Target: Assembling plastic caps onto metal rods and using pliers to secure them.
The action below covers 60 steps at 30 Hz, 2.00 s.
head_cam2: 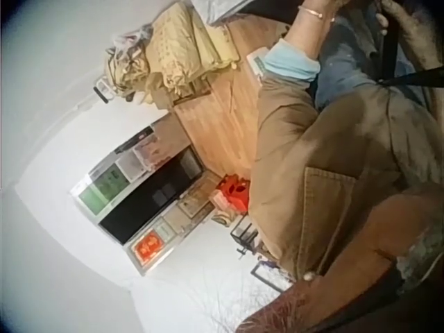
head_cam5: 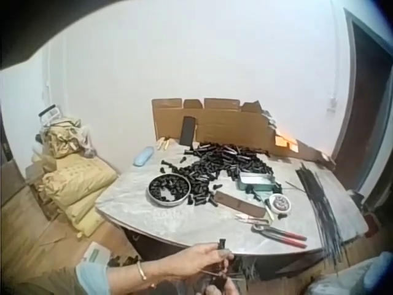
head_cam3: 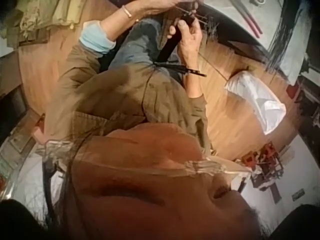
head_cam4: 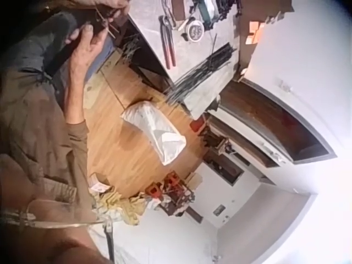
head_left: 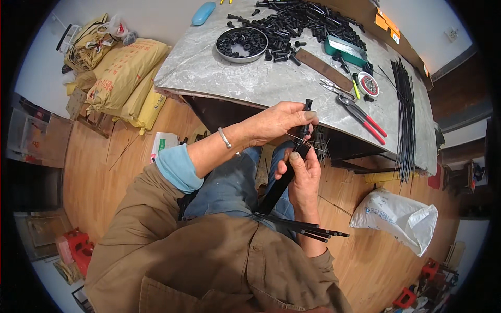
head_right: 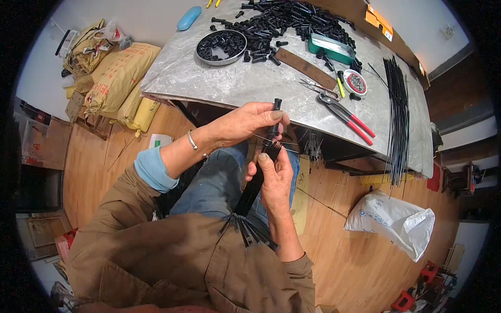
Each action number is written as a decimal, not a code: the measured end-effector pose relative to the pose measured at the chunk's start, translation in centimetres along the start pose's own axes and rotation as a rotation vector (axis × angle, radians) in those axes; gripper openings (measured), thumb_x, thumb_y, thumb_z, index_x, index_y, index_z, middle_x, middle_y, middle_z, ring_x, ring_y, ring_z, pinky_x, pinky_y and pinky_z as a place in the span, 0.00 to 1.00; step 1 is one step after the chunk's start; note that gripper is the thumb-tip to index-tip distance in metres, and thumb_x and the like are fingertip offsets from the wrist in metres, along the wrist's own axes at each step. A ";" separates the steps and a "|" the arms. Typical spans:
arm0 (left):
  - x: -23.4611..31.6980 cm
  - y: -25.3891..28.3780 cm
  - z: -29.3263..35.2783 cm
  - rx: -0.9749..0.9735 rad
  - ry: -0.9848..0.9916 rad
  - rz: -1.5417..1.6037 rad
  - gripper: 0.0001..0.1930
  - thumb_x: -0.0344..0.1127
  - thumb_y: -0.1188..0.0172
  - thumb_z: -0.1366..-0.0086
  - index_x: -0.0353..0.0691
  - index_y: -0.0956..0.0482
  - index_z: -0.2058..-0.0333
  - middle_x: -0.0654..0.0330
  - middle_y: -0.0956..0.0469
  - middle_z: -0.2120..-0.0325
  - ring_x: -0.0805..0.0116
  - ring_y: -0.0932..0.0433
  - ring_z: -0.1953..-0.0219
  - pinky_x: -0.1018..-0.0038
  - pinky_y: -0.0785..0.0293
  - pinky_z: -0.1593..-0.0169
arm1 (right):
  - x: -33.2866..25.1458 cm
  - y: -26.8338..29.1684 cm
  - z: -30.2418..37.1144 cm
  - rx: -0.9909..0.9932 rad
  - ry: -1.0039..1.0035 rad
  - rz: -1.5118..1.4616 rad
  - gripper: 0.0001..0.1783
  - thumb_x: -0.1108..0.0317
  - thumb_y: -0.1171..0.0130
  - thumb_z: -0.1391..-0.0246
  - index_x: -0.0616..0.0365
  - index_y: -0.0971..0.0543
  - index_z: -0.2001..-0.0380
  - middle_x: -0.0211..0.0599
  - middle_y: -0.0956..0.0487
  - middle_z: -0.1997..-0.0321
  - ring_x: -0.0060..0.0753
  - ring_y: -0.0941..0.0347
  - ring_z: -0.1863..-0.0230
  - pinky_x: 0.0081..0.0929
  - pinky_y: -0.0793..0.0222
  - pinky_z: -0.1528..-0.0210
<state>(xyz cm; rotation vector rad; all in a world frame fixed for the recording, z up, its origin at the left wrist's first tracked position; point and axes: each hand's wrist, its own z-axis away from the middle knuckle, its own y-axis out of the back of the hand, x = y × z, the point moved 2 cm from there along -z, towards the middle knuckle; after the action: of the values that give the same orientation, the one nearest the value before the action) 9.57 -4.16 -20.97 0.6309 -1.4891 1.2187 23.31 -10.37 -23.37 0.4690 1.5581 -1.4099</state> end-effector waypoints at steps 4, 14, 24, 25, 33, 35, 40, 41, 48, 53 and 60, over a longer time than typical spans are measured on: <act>0.6 -0.2 0.3 0.006 -0.083 -0.062 0.17 0.45 0.49 0.31 0.35 0.27 0.54 0.64 0.25 0.67 0.75 0.27 0.61 0.77 0.29 0.55 | 0.0 0.0 0.1 0.005 -0.007 -0.009 0.11 0.67 0.46 0.40 0.61 0.31 0.58 0.34 0.28 0.67 0.24 0.30 0.75 0.23 0.30 0.77; 0.4 -0.3 1.0 0.037 -0.094 -0.163 0.18 0.44 0.48 0.31 0.36 0.27 0.52 0.65 0.25 0.65 0.78 0.28 0.60 0.79 0.32 0.52 | 0.1 0.3 -0.1 0.005 0.004 -0.003 0.11 0.67 0.46 0.40 0.62 0.31 0.59 0.33 0.28 0.69 0.24 0.31 0.75 0.23 0.30 0.77; 0.6 -0.7 1.6 0.085 -0.018 -0.020 0.17 0.43 0.45 0.33 0.35 0.25 0.53 0.63 0.22 0.65 0.76 0.25 0.61 0.78 0.28 0.54 | 0.0 0.3 -0.1 0.028 0.001 0.006 0.10 0.67 0.46 0.40 0.62 0.31 0.60 0.33 0.29 0.70 0.25 0.31 0.76 0.23 0.31 0.77; 0.5 -0.7 1.6 0.082 -0.017 -0.020 0.17 0.43 0.45 0.33 0.35 0.25 0.53 0.63 0.22 0.65 0.76 0.25 0.61 0.78 0.28 0.54 | 0.0 0.2 -0.2 0.023 -0.010 0.007 0.10 0.67 0.45 0.41 0.62 0.30 0.60 0.33 0.29 0.70 0.25 0.31 0.76 0.24 0.31 0.77; -0.3 -1.0 2.0 0.199 0.035 0.236 0.19 0.41 0.43 0.35 0.33 0.28 0.50 0.58 0.22 0.62 0.73 0.24 0.60 0.75 0.25 0.55 | -0.1 0.7 -0.4 0.002 -0.038 -0.073 0.10 0.68 0.43 0.42 0.59 0.29 0.60 0.32 0.28 0.69 0.25 0.31 0.75 0.25 0.31 0.76; 0.0 -1.2 2.8 0.166 0.019 0.062 0.19 0.39 0.42 0.36 0.32 0.28 0.51 0.57 0.23 0.62 0.72 0.23 0.61 0.75 0.24 0.59 | -0.1 0.9 -0.4 0.030 -0.024 -0.083 0.10 0.68 0.43 0.42 0.59 0.29 0.60 0.32 0.28 0.70 0.25 0.31 0.75 0.25 0.31 0.76; 0.4 -2.1 4.5 0.207 0.110 -0.031 0.18 0.28 0.38 0.42 0.30 0.28 0.54 0.57 0.22 0.62 0.73 0.22 0.67 0.76 0.22 0.68 | -0.2 0.5 -0.2 0.056 -0.026 0.019 0.14 0.68 0.42 0.42 0.61 0.28 0.55 0.31 0.26 0.73 0.26 0.28 0.74 0.25 0.27 0.75; 0.1 -2.1 4.6 0.206 0.114 -0.037 0.18 0.28 0.38 0.42 0.30 0.28 0.54 0.57 0.22 0.62 0.73 0.22 0.67 0.76 0.22 0.68 | -0.8 0.4 0.0 0.077 -0.045 0.081 0.13 0.68 0.41 0.43 0.62 0.26 0.57 0.28 0.24 0.71 0.21 0.28 0.72 0.22 0.28 0.71; -0.7 -2.5 4.8 0.238 -0.086 -0.097 0.16 0.29 0.39 0.40 0.30 0.25 0.54 0.60 0.21 0.63 0.76 0.23 0.59 0.78 0.27 0.53 | -2.9 2.0 -0.5 -0.042 -0.032 0.527 0.10 0.66 0.37 0.46 0.62 0.19 0.65 0.22 0.22 0.70 0.13 0.31 0.70 0.14 0.35 0.66; -1.5 -2.3 4.5 0.216 -0.101 -0.031 0.18 0.30 0.39 0.42 0.31 0.26 0.52 0.60 0.21 0.61 0.74 0.24 0.58 0.75 0.28 0.51 | -2.4 3.1 -1.2 -0.078 -0.072 0.434 0.10 0.66 0.36 0.48 0.62 0.19 0.67 0.23 0.22 0.72 0.13 0.32 0.72 0.15 0.35 0.68; -2.9 -1.7 4.2 0.165 -0.119 0.051 0.18 0.31 0.38 0.42 0.32 0.25 0.53 0.60 0.22 0.59 0.74 0.25 0.57 0.75 0.29 0.49 | -1.8 4.2 -1.7 -0.175 -0.185 0.246 0.12 0.61 0.33 0.51 0.59 0.19 0.70 0.22 0.24 0.75 0.14 0.33 0.73 0.15 0.38 0.68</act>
<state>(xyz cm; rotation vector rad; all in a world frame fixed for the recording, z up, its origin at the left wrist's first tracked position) 10.30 -9.20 -22.73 0.7914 -1.5207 1.3740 26.81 -7.14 -24.37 0.3973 1.4075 -1.0872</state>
